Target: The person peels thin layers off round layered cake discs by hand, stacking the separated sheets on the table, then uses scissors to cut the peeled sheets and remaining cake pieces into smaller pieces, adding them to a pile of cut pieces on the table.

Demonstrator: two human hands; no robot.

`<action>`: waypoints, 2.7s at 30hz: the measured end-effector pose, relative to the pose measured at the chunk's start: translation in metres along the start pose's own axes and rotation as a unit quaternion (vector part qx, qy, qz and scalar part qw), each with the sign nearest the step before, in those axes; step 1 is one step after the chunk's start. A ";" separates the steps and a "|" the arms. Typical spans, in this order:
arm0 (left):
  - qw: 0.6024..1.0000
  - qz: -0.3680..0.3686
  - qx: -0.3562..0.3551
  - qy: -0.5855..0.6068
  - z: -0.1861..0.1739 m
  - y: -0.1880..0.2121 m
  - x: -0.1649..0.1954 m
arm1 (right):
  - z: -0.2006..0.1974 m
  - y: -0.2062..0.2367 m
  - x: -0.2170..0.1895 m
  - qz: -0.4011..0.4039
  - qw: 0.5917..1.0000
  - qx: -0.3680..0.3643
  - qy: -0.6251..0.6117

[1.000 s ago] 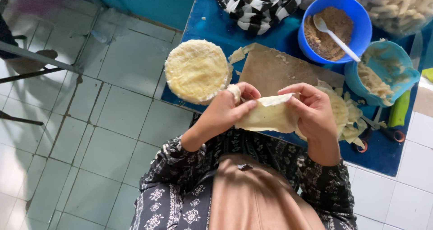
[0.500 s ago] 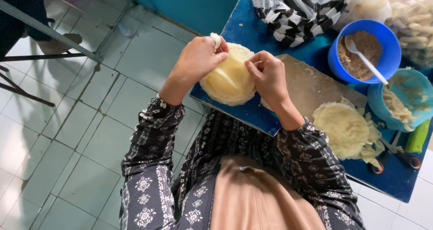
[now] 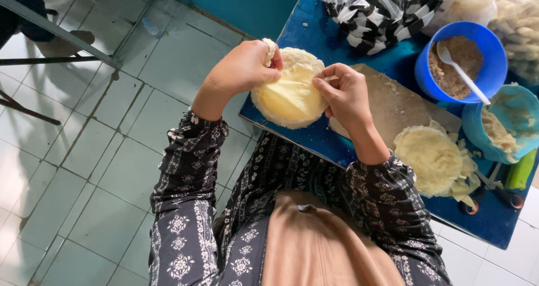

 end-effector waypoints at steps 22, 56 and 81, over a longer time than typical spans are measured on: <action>0.962 0.118 0.158 -0.189 -0.001 0.004 0.012 | 0.047 0.076 -0.046 -0.428 0.832 -0.007 0.351; 0.932 0.097 -0.067 0.343 0.195 0.042 0.116 | -0.134 0.180 0.057 -0.126 0.948 0.268 -0.120; 0.879 -0.033 -0.018 0.475 0.235 0.051 0.070 | -0.096 0.166 0.075 -0.101 0.968 0.192 -0.129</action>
Point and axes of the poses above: each hand's wrist, its own y-axis away from the middle knuckle, its own z-axis out of the palm, x = y × z, the point moved 5 cm from there along -y, towards the middle knuckle, and after that the axes turned 1 degree about y, right-handed, at the moved point
